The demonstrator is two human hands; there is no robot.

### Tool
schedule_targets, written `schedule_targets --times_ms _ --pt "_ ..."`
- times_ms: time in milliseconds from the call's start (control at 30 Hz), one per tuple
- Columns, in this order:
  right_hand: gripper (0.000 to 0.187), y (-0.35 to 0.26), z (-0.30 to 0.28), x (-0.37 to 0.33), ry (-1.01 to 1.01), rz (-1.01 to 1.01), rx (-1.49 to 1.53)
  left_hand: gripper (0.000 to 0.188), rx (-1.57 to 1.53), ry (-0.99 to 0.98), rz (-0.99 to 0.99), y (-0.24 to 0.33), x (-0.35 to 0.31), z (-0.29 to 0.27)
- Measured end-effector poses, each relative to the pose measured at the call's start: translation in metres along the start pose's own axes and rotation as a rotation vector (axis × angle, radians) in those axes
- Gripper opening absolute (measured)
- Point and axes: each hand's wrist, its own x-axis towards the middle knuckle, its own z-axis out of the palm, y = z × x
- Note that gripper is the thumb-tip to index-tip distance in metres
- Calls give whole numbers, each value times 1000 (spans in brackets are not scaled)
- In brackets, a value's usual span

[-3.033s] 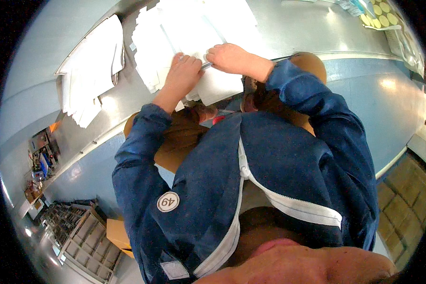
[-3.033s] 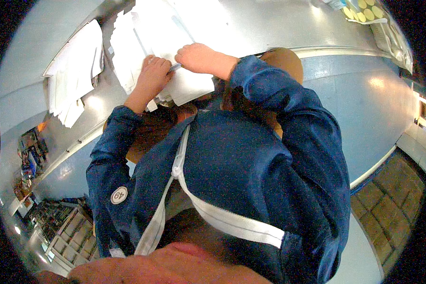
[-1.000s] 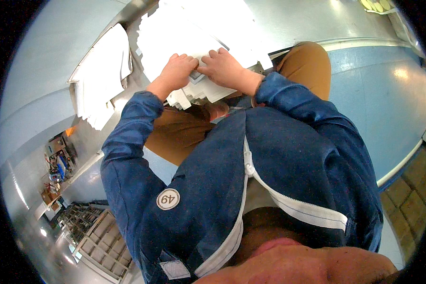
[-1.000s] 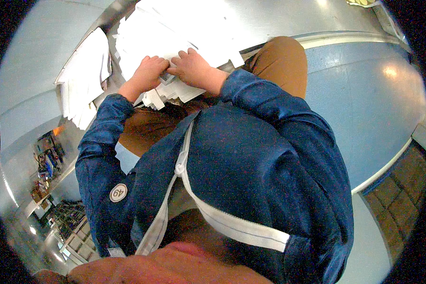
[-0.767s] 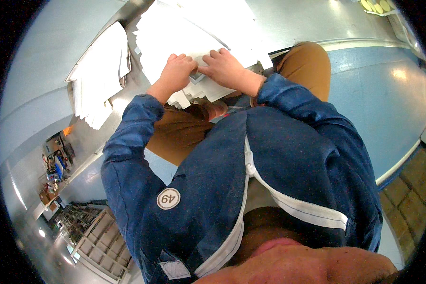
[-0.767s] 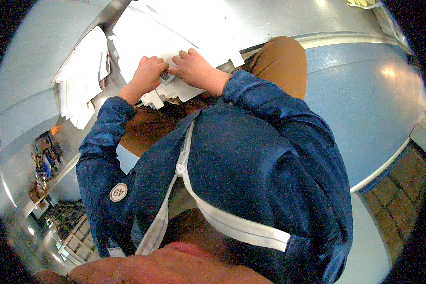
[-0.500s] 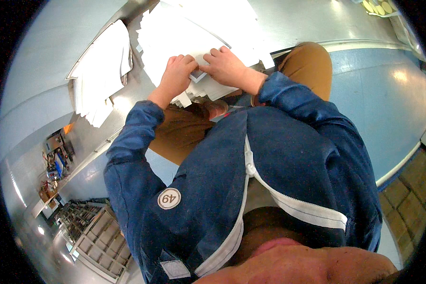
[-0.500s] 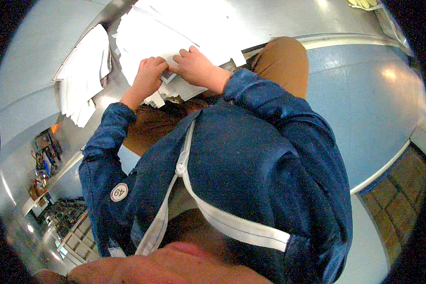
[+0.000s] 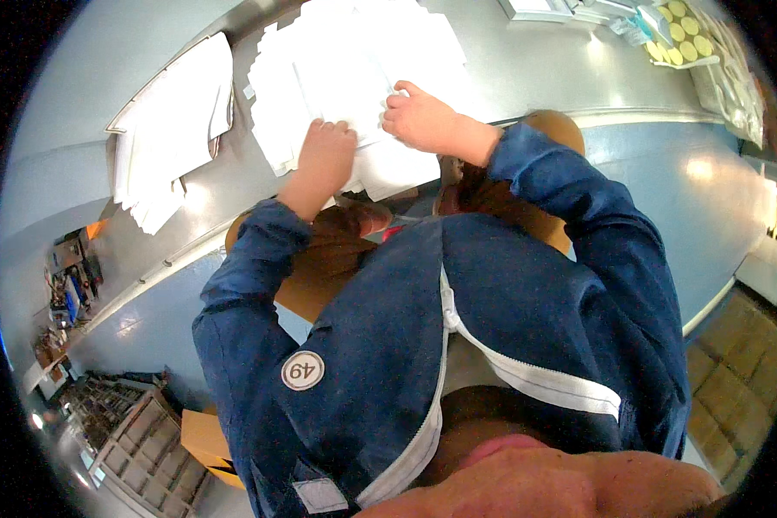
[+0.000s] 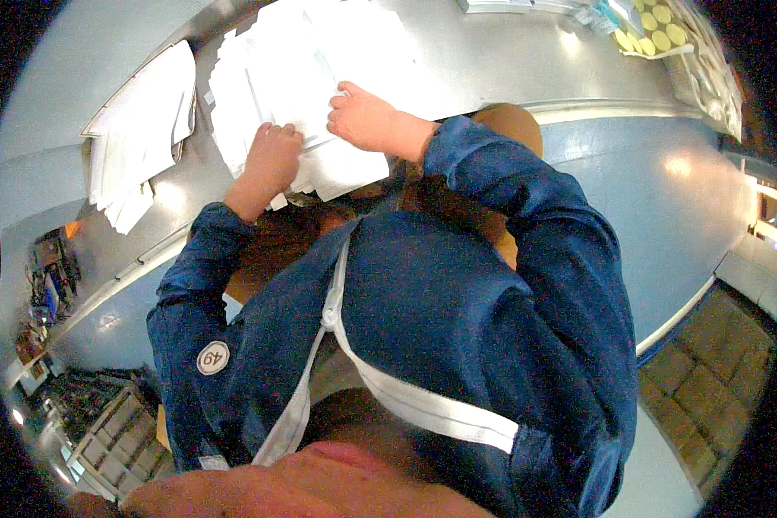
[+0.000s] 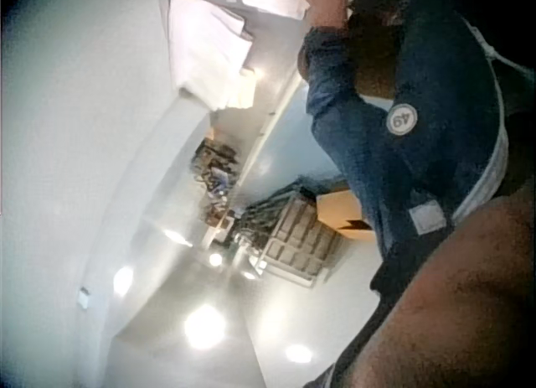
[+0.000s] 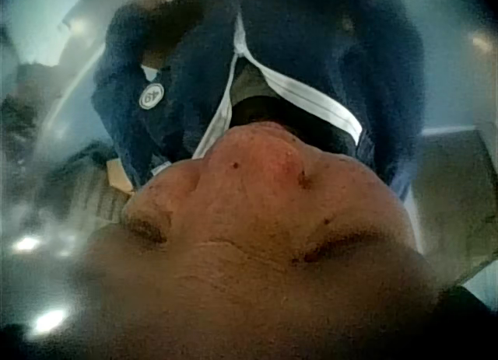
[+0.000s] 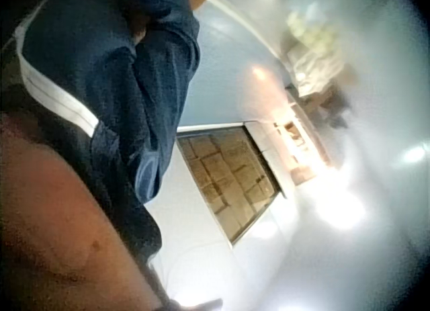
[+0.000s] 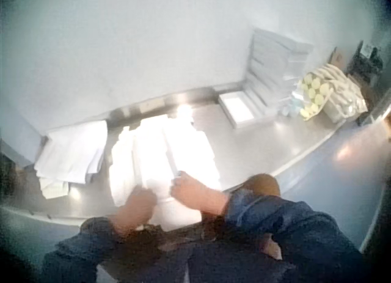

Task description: The person assembles white cardboard boxes by hand on a metal table, folding the flaps and sides to form the structure.

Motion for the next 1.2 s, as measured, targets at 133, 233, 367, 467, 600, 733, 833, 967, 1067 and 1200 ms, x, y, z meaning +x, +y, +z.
schedule_targets --times_ms 133,233,367,467,600,733,833,967,1067,1200 --pt "17 0 -1 0 1 -73 227 19 -273 199 24 27 10 18" --pt "23 16 -8 3 -61 -129 357 21 -347 262 64 23 6 32" --pt "34 29 -33 40 -541 -36 520 20 -384 354 70 26 2 31" --pt "20 37 -30 56 -659 40 463 20 -403 378 77 30 5 31" --pt "12 20 -18 45 -321 -162 179 19 -360 408 45 30 -1 37" --pt "12 22 -7 36 -253 -165 168 17 -292 448 14 35 1 37" --pt "13 22 -3 35 -183 -194 165 16 -287 422 -6 37 0 37" --pt "14 18 -3 36 -219 -162 151 15 -291 428 -9 37 -1 39" --pt "14 17 -4 35 -195 -150 131 16 -314 393 -33 36 -1 41" --pt "14 19 -3 31 -112 -173 78 16 -316 365 -32 37 0 37"
